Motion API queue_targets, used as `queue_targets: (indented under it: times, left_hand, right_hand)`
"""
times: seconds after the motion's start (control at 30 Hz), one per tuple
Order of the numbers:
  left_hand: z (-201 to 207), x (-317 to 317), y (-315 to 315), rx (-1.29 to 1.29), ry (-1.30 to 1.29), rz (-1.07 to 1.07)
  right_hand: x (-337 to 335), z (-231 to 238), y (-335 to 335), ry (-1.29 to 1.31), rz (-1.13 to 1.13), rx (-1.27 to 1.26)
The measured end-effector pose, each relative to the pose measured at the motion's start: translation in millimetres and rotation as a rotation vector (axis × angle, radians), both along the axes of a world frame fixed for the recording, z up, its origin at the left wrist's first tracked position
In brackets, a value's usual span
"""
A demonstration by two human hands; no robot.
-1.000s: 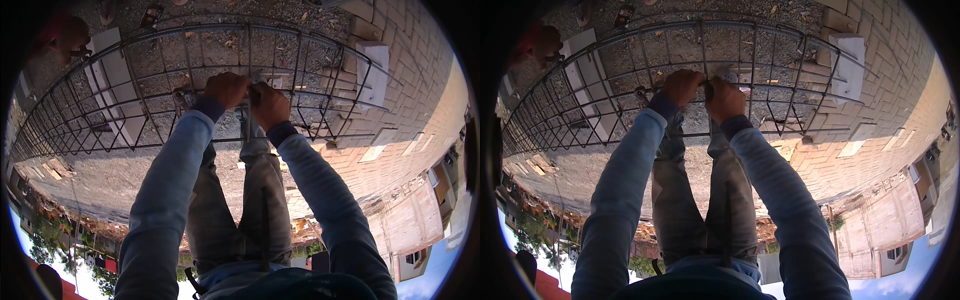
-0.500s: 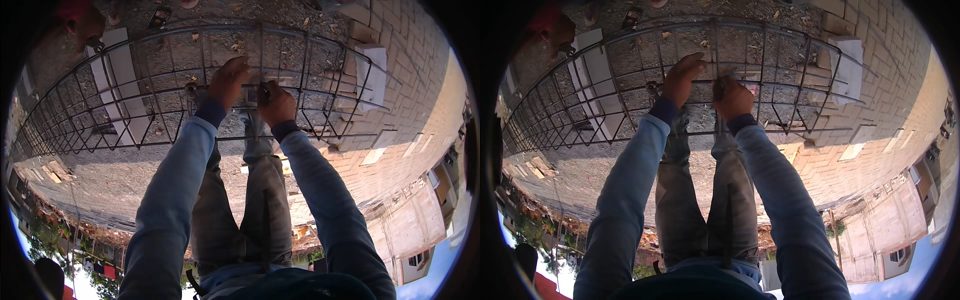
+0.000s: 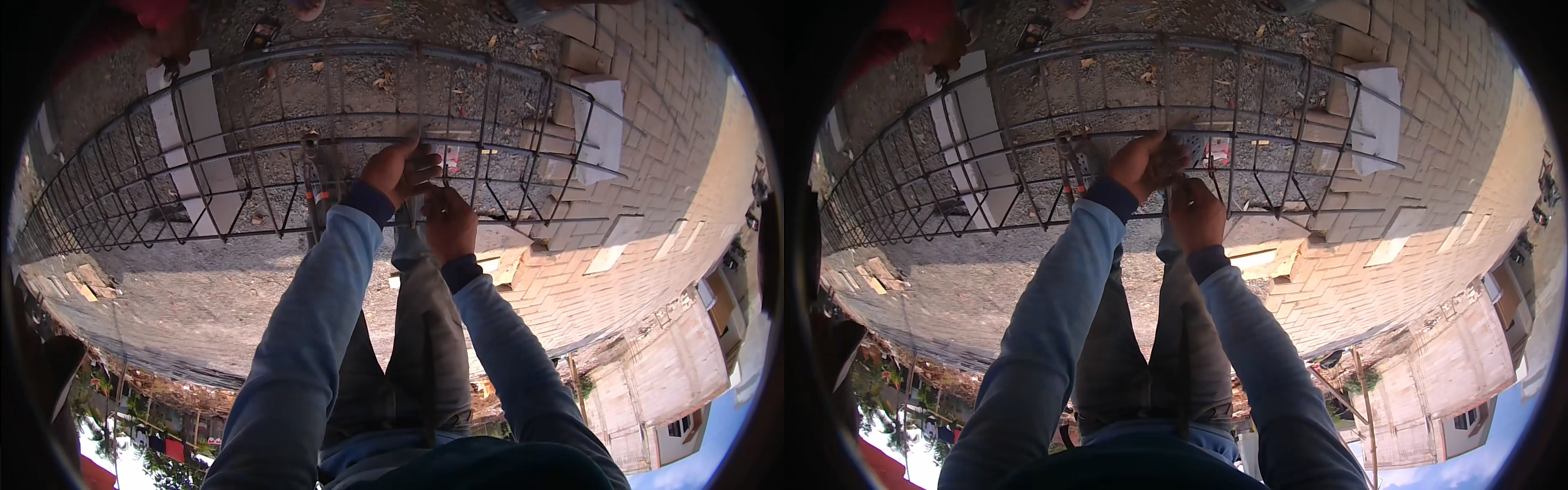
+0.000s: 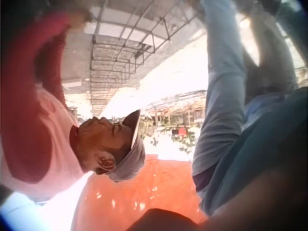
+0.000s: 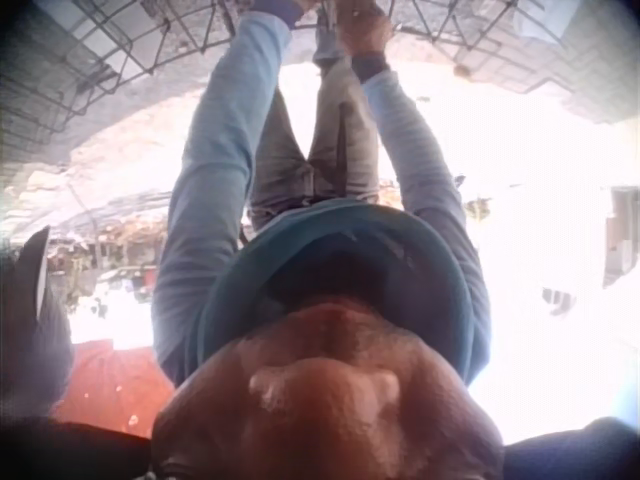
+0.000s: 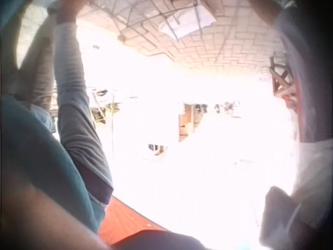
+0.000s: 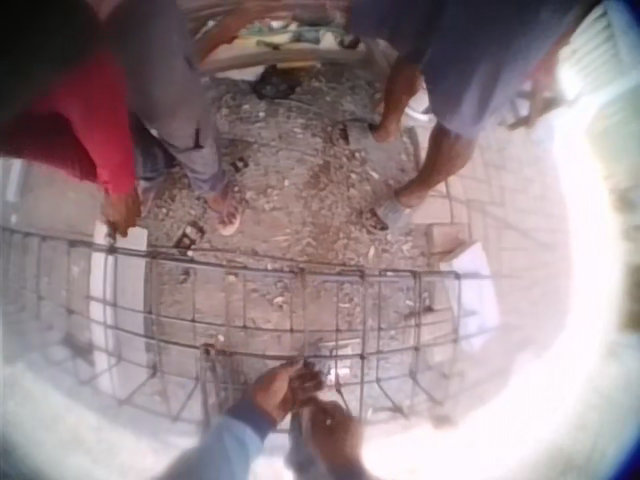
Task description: The person assembles a rebar cage by hand and using pliers, securing individual steel rods with tie wire. The person bends and twists the wire around the joints of the mesh structure.
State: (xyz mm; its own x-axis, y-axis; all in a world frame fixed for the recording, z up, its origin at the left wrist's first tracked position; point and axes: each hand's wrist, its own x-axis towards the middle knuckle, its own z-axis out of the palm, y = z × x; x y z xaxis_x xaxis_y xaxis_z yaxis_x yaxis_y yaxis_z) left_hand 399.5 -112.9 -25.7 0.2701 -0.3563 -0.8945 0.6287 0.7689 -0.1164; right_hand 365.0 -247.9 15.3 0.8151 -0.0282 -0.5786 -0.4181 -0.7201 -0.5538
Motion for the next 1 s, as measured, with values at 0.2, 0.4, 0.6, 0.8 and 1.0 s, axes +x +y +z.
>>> queue_targets:
  times: [0.2, 0.4, 0.6, 0.8, 1.0]
  left_hand:
    - [-35, 4, 13, -0.028, -0.028, -0.165]
    - [-5, 57, 13, 0.679, -0.429, -1.379]
    - [24, 61, -24, 1.176, -0.957, -2.004]
    - [32, 35, -1, 1.216, -0.597, -1.764]
    - [68, -25, 56, 1.618, -0.016, -0.998]
  right_hand:
    - [-24, 21, -4, 0.261, -0.125, 0.163]
    - [-41, 58, -10, 0.224, 0.227, 0.151]
    - [-54, 88, -38, 0.278, 0.203, 0.120]
    - [-70, 109, -83, 0.160, 0.127, 0.020]
    - [-89, 111, -114, 0.015, 0.263, -0.086]
